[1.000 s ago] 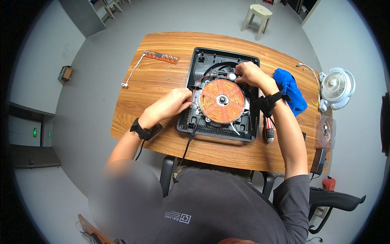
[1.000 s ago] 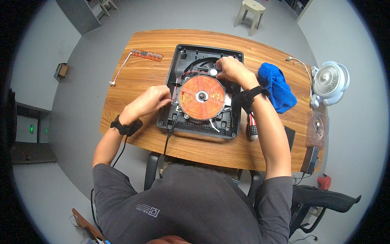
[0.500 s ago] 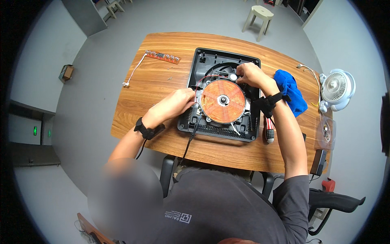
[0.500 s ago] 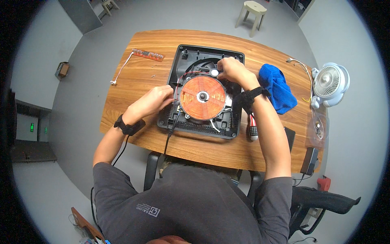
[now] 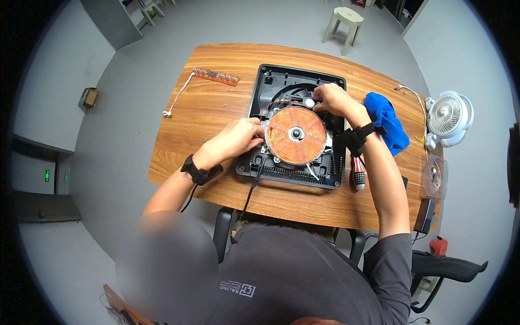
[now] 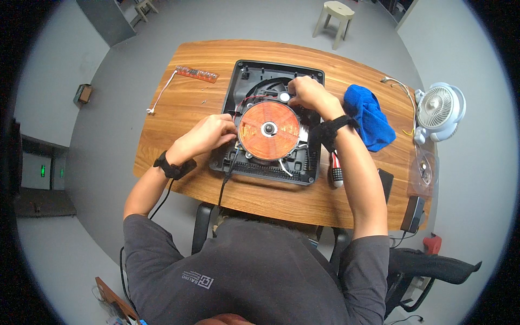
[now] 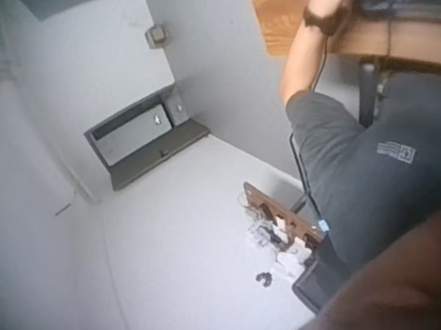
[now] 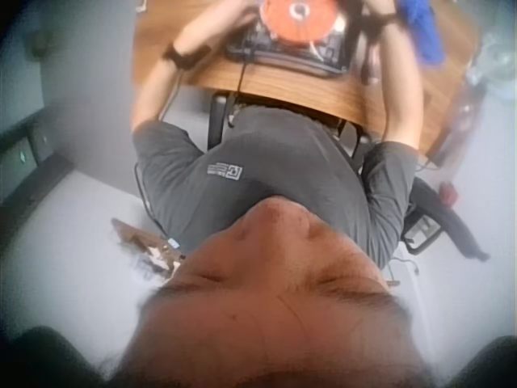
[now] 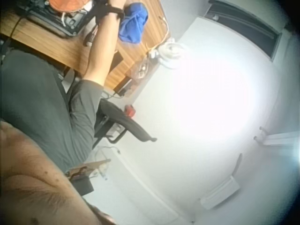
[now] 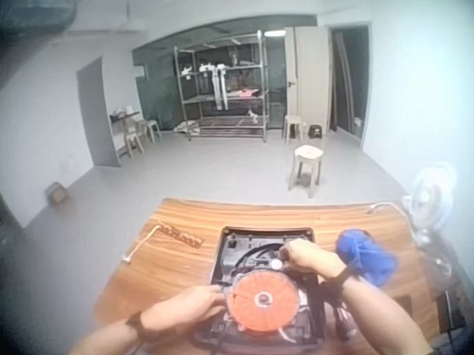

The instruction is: The person assembles an electronic device on a wooden table, using a screwdriver to tighten screws and a blue cloth to wipe components. They handle a fan, a circuit board, and a copper-colored disc, then place a red LED strip into the device.

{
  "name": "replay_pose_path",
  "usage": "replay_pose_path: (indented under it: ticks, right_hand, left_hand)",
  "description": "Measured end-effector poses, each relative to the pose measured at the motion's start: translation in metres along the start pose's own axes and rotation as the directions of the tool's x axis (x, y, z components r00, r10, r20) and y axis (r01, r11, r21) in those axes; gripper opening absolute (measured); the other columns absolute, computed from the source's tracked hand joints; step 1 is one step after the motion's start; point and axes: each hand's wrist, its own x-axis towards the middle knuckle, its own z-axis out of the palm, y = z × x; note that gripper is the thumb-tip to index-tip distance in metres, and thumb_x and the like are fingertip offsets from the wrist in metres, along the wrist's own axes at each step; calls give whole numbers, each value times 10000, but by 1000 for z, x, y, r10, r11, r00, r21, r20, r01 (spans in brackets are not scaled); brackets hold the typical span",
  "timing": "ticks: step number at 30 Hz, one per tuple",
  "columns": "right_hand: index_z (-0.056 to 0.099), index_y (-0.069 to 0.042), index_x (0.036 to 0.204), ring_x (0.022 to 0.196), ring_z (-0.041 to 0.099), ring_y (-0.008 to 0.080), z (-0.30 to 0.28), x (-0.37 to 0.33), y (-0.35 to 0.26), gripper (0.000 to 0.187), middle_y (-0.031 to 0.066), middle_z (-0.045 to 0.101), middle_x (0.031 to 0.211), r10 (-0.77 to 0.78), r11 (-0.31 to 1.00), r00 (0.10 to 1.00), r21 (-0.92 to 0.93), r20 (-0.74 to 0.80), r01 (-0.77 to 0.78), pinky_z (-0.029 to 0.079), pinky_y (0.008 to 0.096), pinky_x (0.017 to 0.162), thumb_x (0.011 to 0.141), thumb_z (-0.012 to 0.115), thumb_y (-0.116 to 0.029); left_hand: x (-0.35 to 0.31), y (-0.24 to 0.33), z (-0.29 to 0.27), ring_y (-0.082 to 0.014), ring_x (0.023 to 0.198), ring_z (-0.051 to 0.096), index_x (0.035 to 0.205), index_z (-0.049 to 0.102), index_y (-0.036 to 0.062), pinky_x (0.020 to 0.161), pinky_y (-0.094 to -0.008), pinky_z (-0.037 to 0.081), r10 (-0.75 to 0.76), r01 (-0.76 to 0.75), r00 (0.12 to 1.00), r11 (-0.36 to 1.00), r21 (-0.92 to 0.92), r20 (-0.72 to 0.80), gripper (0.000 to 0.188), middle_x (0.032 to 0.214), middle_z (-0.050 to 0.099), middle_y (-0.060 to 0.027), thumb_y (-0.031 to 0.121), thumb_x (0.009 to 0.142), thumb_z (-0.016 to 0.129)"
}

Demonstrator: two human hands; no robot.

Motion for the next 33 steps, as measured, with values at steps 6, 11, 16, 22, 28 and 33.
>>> replay_pose_path:
  ticks: [6, 11, 16, 22, 28, 33]
  right_hand:
    - [739, -51, 966, 956, 697, 388, 1, 0, 1, 331, 193, 735, 955, -8, 1000, 1000, -9, -21, 7, 561, 451, 829, 713, 863, -224]
    - [740, -54, 995, 970, 700, 382, 0, 1, 0, 360, 195, 736, 963, 14, 1000, 1000, 3, -9, -14, 561, 445, 837, 707, 871, -226]
    - [738, -49, 1014, 984, 703, 376, 3, 1, 2, 384, 198, 736, 969, 26, 1000, 999, 5, -19, -26, 562, 443, 840, 705, 877, -230]
    - [735, -43, 1016, 968, 711, 370, 3, 2, 1, 398, 194, 739, 975, 29, 1000, 999, 10, -23, -29, 568, 436, 832, 694, 883, -224]
    - [743, -67, 1012, 946, 725, 345, -2, 0, -5, 370, 175, 747, 962, 100, 995, 994, -1, 32, -100, 578, 432, 824, 695, 876, -202]
    - [751, -85, 998, 982, 714, 353, -2, -5, -9, 368, 165, 746, 1006, 78, 997, 997, 8, -22, -78, 579, 442, 839, 678, 883, -210]
  left_hand:
    - [8, -8, 11, -364, 833, 690, 859, 747, -4, 735, -438, 549, -123, 123, 992, 992, 7, -12, 147, 882, 704, -161, 117, 793, 801]
    - [13, -10, 12, -357, 812, 710, 827, 754, -1, 726, -433, 557, -233, 233, 972, 972, 1, 22, 171, 857, 731, -171, 144, 770, 826]
    - [18, -5, 10, -356, 782, 714, 816, 755, 12, 716, -438, 560, -275, 271, 959, 961, 59, 74, 172, 827, 735, -168, 156, 765, 833]
    - [24, -3, 6, -347, 790, 723, 830, 755, 15, 722, -432, 564, -324, 311, 935, 944, 106, 145, 174, 840, 742, -175, 161, 773, 831]
    - [29, -1, -14, -332, 835, 731, 881, 767, 13, 762, -411, 569, -236, 237, 940, 971, 27, 247, 233, 871, 753, -163, 189, 753, 851]
    - [60, 6, -55, -264, 785, 721, 995, 780, 35, 737, -369, 569, -166, 153, 966, 985, 78, 198, 276, 920, 760, -146, 186, 771, 838]
